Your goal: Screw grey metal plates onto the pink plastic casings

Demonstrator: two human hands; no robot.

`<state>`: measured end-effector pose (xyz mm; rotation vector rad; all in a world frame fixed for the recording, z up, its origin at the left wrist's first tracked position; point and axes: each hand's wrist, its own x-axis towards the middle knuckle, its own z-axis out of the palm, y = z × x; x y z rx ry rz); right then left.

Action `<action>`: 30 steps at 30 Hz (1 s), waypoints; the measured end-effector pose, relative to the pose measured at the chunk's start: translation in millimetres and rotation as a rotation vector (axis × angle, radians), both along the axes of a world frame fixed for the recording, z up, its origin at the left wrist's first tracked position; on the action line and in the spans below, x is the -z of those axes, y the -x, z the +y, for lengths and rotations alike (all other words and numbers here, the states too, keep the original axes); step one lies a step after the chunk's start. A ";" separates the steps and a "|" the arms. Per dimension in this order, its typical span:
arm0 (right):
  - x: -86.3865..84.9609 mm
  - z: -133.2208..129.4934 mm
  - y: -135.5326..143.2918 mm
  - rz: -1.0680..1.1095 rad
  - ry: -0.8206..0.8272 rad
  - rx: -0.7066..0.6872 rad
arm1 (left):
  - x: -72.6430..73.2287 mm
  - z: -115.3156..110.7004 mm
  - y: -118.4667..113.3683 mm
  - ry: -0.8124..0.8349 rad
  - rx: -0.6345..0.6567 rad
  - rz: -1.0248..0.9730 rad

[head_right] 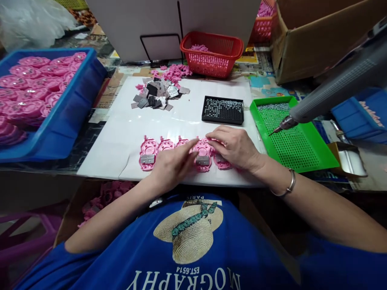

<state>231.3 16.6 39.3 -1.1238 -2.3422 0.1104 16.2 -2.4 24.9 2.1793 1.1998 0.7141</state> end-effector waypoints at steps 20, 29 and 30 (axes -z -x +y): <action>22.2 16.7 15.8 -0.134 0.095 -0.025 | -3.5 -14.1 -6.2 -0.250 0.245 0.727; 14.6 20.2 20.1 -0.320 0.147 -0.006 | -1.2 -13.0 -5.4 -0.301 0.269 0.716; 11.3 21.6 21.9 -0.352 0.173 0.009 | -0.9 -12.7 -5.2 -0.309 0.281 0.717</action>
